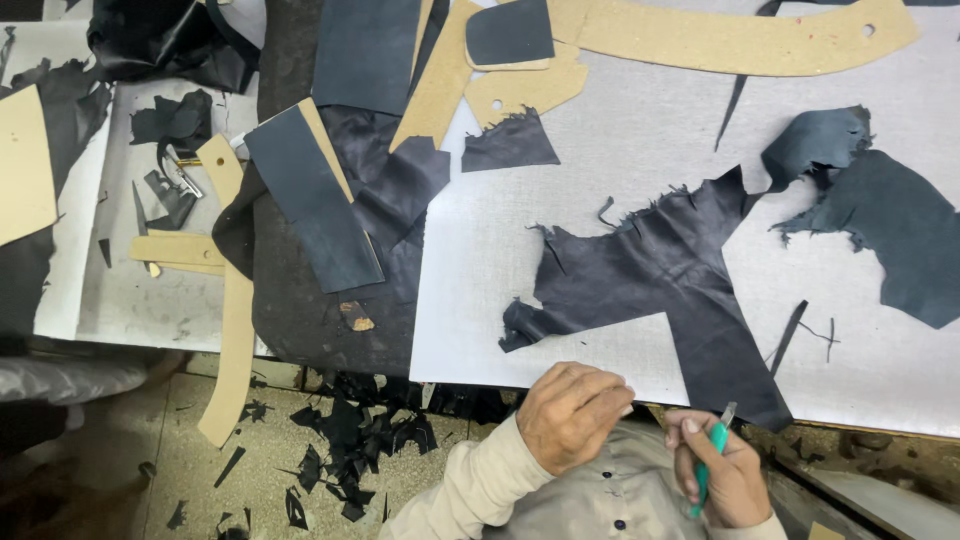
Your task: The person uses a cardboard template and a green rotary cutter to cut shapes from a large piece of black leather on a white worktable. The person repeatedly positions the template, traces the outline, and cuts the leather, then sets the cut piece aside and repeats the process with different templates.
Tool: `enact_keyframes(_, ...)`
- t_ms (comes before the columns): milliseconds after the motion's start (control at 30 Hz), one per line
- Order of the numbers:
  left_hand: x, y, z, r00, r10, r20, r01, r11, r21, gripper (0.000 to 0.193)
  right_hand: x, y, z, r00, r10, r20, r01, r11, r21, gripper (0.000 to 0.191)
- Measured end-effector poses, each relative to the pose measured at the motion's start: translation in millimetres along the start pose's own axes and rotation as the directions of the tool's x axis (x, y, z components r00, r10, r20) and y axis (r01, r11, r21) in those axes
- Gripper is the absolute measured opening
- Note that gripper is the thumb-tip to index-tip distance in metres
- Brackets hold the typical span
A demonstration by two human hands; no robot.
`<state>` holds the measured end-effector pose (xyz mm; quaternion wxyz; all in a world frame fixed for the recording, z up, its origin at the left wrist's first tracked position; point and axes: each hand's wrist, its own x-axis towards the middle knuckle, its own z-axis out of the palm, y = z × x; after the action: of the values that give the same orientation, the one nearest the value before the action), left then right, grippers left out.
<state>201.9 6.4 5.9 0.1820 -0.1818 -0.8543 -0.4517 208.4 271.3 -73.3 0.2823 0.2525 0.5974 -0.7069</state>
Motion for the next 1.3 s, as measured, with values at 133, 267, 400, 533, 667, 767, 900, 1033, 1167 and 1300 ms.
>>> enact_keyframes(133,19.0,-33.1,-20.4,0.994,0.047,-0.098,-0.036,0.994,0.105,0.014,26.7,-34.5,19.0,0.954,-0.300,0.004,0.278,0.879,-0.387,0.025)
enact_keyframes(267,53.0,-94.9,-42.6,0.988,0.070,-0.138,-0.032,0.965,0.259,0.024,44.4,-54.4,46.5,0.898,-0.437,-0.058,0.312,0.723,-0.617,0.023)
enact_keyframes(400,139.2,-185.6,-71.4,0.980,-0.148,-0.132,0.195,0.836,0.513,0.037,38.2,-60.7,61.0,0.894,-0.416,-0.168,0.211,0.720,-0.661,0.023)
enact_keyframes(533,203.6,-236.9,-74.8,0.942,-0.282,-0.180,0.324,0.636,0.701,0.059,33.6,-63.5,64.7,0.877,-0.447,-0.173,0.237,0.719,-0.653,0.022)
enact_keyframes(667,214.9,-229.3,-69.2,0.919,-0.337,-0.206,0.375,0.582,0.722,0.073,32.8,-60.2,64.4,0.847,-0.504,-0.171,0.291,0.708,-0.643,0.022)
enact_keyframes(767,226.2,-225.3,-80.6,0.825,-0.545,-0.154,0.492,0.556,0.669,0.077,32.6,-57.2,62.7,0.842,-0.505,-0.192,0.288,0.721,-0.630,0.021)
enact_keyframes(900,249.2,-244.9,-114.5,0.631,-0.770,0.093,0.727,0.629,0.276,0.034,34.5,-55.9,61.5,0.837,-0.517,-0.177,0.304,0.710,-0.635,0.020)
enact_keyframes(1033,258.7,-254.4,-143.6,0.629,-0.733,0.259,0.760,0.650,-0.005,0.026,34.6,-55.1,60.8,0.831,-0.534,-0.160,0.326,0.699,-0.637,0.020)
enact_keyframes(1167,251.5,-230.7,-160.5,0.461,-0.760,0.457,0.848,0.529,0.024,0.029,33.5,-56.1,60.6,0.842,-0.521,-0.138,0.326,0.696,-0.639,0.019)
enact_keyframes(1300,228.7,-186.7,-144.8,0.477,-0.636,0.607,0.817,0.576,-0.038,0.028,33.0,-62.3,57.8,0.849,-0.525,-0.062,0.367,0.670,-0.645,0.018)
